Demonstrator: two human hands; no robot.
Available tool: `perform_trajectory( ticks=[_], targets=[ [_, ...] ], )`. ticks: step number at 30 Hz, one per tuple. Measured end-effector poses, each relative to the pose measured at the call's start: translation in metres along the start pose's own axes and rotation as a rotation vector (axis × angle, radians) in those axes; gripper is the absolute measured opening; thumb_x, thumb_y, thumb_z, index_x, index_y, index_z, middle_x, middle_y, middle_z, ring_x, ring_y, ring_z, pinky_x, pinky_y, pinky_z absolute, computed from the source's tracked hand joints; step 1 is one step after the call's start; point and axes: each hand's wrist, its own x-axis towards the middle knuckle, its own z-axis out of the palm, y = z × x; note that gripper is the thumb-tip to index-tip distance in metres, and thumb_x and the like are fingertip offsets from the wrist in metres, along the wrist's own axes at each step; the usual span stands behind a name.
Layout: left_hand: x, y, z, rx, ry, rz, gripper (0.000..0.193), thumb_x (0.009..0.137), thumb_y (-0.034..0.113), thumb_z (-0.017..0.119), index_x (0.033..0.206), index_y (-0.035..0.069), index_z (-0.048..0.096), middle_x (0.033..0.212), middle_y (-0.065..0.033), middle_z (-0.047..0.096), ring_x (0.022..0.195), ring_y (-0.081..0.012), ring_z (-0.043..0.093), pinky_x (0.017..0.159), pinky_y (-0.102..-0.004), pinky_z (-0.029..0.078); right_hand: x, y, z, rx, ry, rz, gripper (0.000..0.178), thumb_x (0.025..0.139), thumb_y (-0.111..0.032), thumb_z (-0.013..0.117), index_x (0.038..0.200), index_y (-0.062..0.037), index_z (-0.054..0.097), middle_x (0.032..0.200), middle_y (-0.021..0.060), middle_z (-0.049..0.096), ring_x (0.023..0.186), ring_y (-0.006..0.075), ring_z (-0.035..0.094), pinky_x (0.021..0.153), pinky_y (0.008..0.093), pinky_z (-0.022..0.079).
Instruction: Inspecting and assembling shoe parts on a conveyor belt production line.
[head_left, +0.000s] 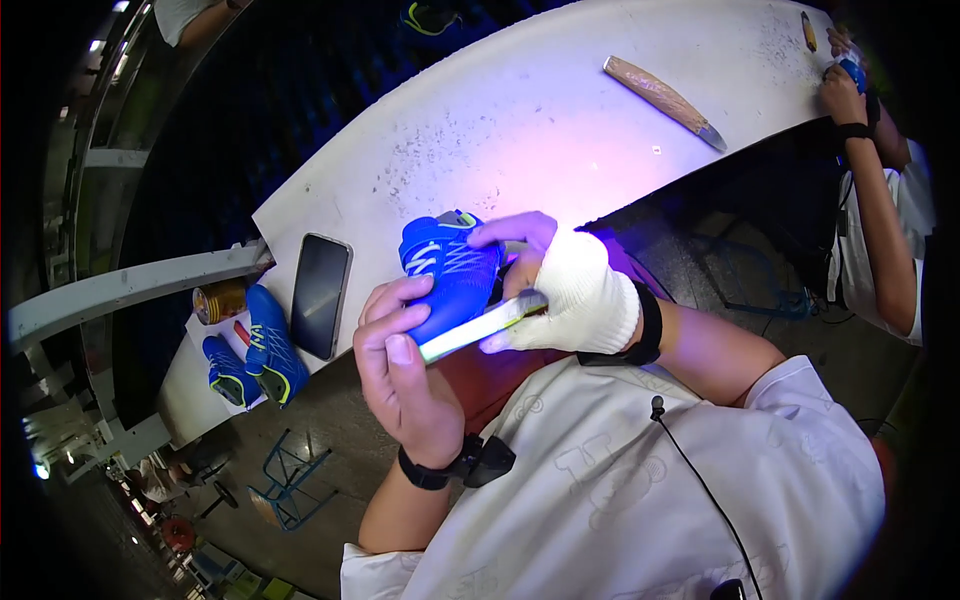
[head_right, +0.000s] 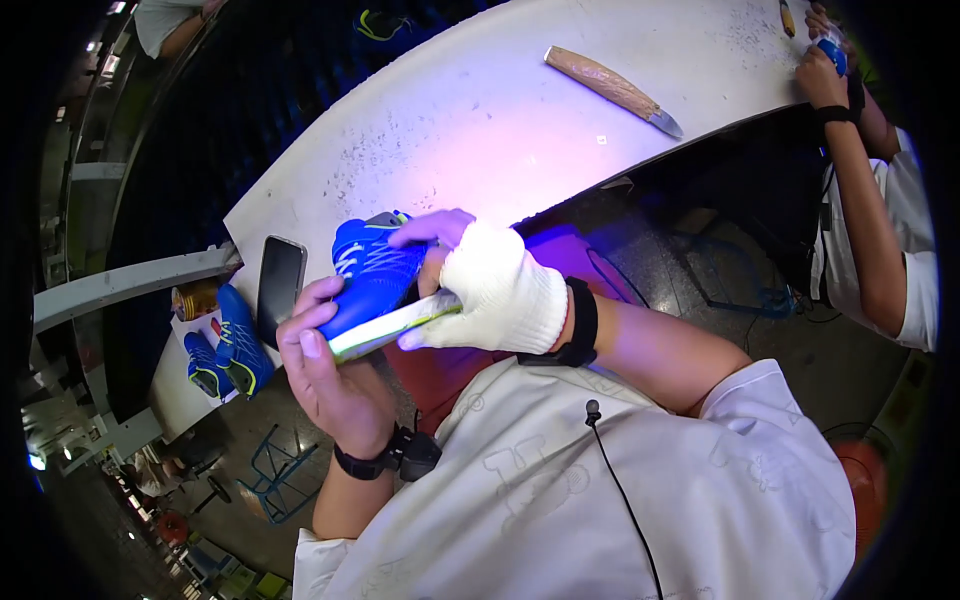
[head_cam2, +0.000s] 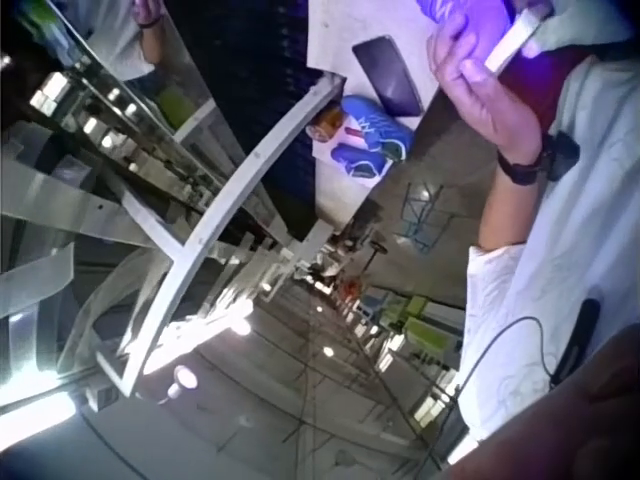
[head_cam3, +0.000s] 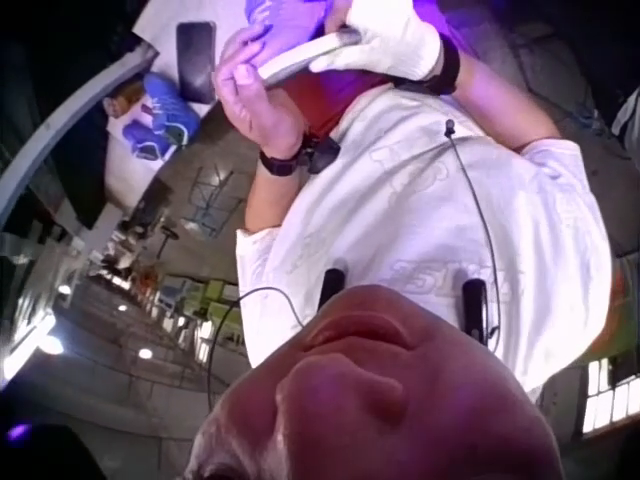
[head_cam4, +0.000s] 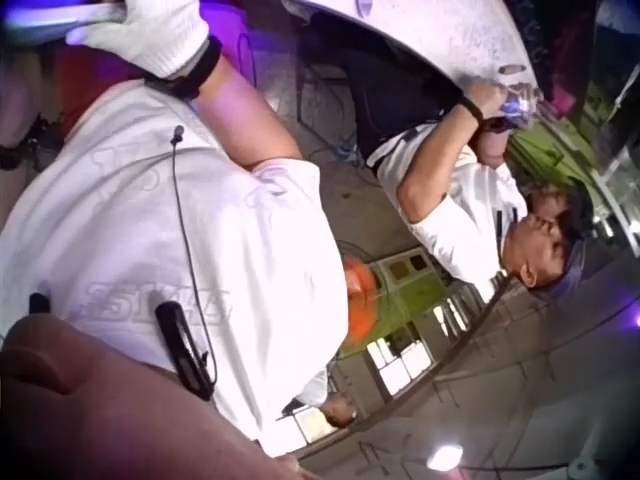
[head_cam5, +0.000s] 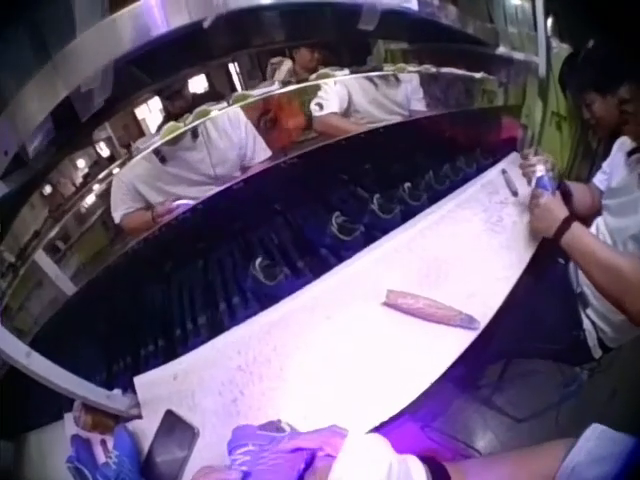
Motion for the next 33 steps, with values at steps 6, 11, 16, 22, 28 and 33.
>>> perform_trajectory(
  ticks=[6,11,16,22,28,33],
  targets=[
    [0.023,0.012,-0.026,0.376,-0.367,0.105,0.034,0.091,0.023,0.085,0.107,0.003,0.062,0.117,-0.0234,0.076,0.135,-0.0429,0.060,0.121,-0.0586,0.037,0.007,0.019,0.006,-0.153,0.012,-0.253,0.037,0.071,-0.029,0.090,0.095,-0.0100,0.070,0.114,0.0118,0.068,0.095,0.0355,0.065,0.080,0.0466,0.054],
    [0.012,-0.009,-0.042,0.290,-0.305,0.115,0.047,0.073,0.011,0.097,0.104,0.004,0.063,0.116,-0.0241,0.076,0.131,-0.0457,0.063,0.121,-0.0640,0.036,0.018,0.022,0.005,-0.162,-0.068,-0.287,0.038,0.069,-0.035,0.089,0.090,-0.0107,0.067,0.107,0.0099,0.067,0.089,0.0330,0.063,0.075,0.0441,0.052],
    [0.011,-0.014,-0.065,0.110,-0.315,-0.010,0.051,0.075,0.003,0.090,0.117,0.004,0.062,0.126,-0.0259,0.073,0.139,-0.0399,0.058,0.122,-0.0593,0.035,0.031,0.036,0.027,-0.248,-0.019,-0.412,0.053,0.067,-0.041,0.090,0.089,-0.0007,0.063,0.119,0.0197,0.068,0.102,0.0379,0.067,0.090,0.0496,0.057],
    [0.021,0.008,-0.065,0.329,-0.239,-0.472,0.084,0.078,0.012,0.089,0.149,-0.002,0.047,0.143,-0.0262,0.062,0.133,-0.0304,0.062,0.115,-0.0402,0.046,0.024,0.037,0.056,-0.345,-0.056,-0.388,0.034,0.075,-0.027,0.081,0.094,-0.0040,0.064,0.120,0.0175,0.068,0.104,0.0361,0.067,0.096,0.0495,0.057],
    [0.015,-0.002,-0.048,0.438,-0.167,-0.546,0.085,0.076,0.016,0.092,0.148,-0.003,0.051,0.134,-0.0213,0.068,0.120,-0.0225,0.069,0.105,-0.0360,0.054,0.016,0.043,0.061,-0.302,-0.027,-0.417,0.021,0.078,-0.017,0.073,0.092,-0.0070,0.061,0.122,0.0167,0.068,0.108,0.0356,0.066,0.103,0.0519,0.054],
    [0.039,0.025,-0.058,0.458,-0.472,-0.300,0.077,0.076,0.003,0.090,0.145,-0.002,0.056,0.130,-0.0212,0.071,0.116,-0.0256,0.073,0.101,-0.0360,0.057,-0.002,0.049,0.044,-0.176,0.061,-0.257,0.039,0.071,-0.023,0.088,0.093,-0.0093,0.058,0.133,0.0192,0.066,0.120,0.0408,0.062,0.105,0.0557,0.050]
  ],
)
